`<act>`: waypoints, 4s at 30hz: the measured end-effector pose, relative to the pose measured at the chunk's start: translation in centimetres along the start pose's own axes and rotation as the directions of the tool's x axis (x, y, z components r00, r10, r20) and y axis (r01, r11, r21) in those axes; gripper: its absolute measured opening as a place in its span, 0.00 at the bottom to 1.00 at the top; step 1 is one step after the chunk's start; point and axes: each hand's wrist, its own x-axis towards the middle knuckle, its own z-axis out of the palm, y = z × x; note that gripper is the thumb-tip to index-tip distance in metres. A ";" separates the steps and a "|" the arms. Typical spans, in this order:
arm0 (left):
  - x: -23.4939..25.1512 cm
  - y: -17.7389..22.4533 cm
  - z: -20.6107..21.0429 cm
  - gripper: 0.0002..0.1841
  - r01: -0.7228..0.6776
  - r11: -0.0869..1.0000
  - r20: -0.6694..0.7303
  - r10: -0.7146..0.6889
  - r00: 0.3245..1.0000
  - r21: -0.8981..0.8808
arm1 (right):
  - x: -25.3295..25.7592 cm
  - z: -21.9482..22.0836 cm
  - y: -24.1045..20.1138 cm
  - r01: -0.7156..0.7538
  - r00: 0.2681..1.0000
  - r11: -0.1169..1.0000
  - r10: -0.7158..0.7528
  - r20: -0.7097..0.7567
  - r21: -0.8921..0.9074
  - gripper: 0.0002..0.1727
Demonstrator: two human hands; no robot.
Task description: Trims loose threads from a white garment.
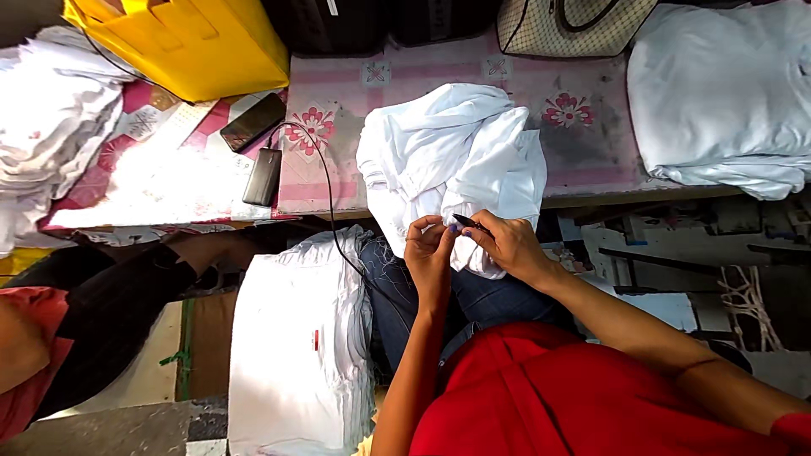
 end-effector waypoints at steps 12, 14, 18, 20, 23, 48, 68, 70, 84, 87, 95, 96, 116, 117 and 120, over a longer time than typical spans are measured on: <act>0.4 -0.7 -0.2 0.33 0.137 0.987 -0.098 -0.128 0.987 0.089 | 3.8 -1.3 0.8 -0.094 0.989 0.994 0.086 -0.120 -0.064 0.19; 0.4 -1.3 -0.9 0.31 -0.030 0.954 -0.094 0.061 0.994 0.299 | 3.8 -1.4 1.1 -0.046 0.981 0.999 0.041 -0.189 -0.021 0.10; 0.7 -1.3 -2.2 0.30 -0.032 0.951 -0.059 0.052 0.997 0.306 | 2.7 -2.5 1.4 -0.085 0.979 0.993 0.099 -0.178 0.082 0.21; 0.9 -1.6 -1.9 0.28 0.121 0.989 -0.040 -0.118 0.992 0.083 | 2.5 -1.6 1.3 -0.132 0.987 0.989 0.137 -0.083 0.066 0.32; 1.2 -0.9 -0.9 0.22 0.327 0.920 -0.016 -0.338 0.941 -0.216 | 2.7 -0.5 0.5 -0.100 0.987 0.994 0.105 -0.125 0.045 0.21; 0.1 -0.4 -1.5 0.16 0.263 0.933 -0.072 -0.289 0.955 -0.245 | 1.5 -3.9 -2.7 -0.208 0.962 0.916 0.129 0.239 0.344 0.10; -2.7 -2.7 -3.7 0.18 -0.335 0.468 0.234 0.261 0.937 0.818 | -1.5 -6.4 0.2 -0.696 0.715 0.529 0.455 0.531 0.485 0.20; -2.1 -3.4 -3.2 0.13 -0.436 0.397 0.311 0.341 0.887 0.808 | -0.6 -5.4 -0.3 -0.768 0.639 0.353 0.383 0.667 0.534 0.23; -2.0 -3.8 -2.3 0.03 -0.381 0.639 0.236 0.304 0.923 0.668 | 0.2 -2.4 -0.3 -0.896 0.445 0.174 0.320 0.837 0.409 0.23; -2.1 -4.0 -2.2 0.03 -0.387 0.662 0.237 0.309 0.921 0.641 | 0.4 -2.1 -0.2 -0.882 0.472 0.185 0.343 0.812 0.434 0.21; -2.1 -4.0 -2.3 0.03 -0.358 0.677 0.246 0.260 0.934 0.643 | 0.1 -1.3 0.0 -0.868 0.496 0.223 0.408 0.766 0.443 0.19; -2.1 -3.9 -2.4 0.03 -0.354 0.675 0.252 0.249 0.935 0.647 | 0.1 -1.2 0.0 -0.866 0.500 0.224 0.413 0.761 0.447 0.19; 0.1 5.7 -7.2 0.24 0.019 0.280 0.000 -0.068 0.998 0.960 | -2.3 -3.2 2.9 -0.648 0.739 0.656 0.665 0.109 0.388 0.13; -0.5 4.8 -5.2 0.30 -0.134 0.342 0.131 0.034 0.991 0.930 | -1.8 -3.2 1.8 -0.630 0.743 0.635 0.660 0.110 0.446 0.13; -0.9 0.8 1.5 0.34 -0.526 0.334 0.465 0.248 0.850 0.782 | -0.1 -4.1 -1.6 -0.533 0.784 0.499 0.594 0.178 0.683 0.07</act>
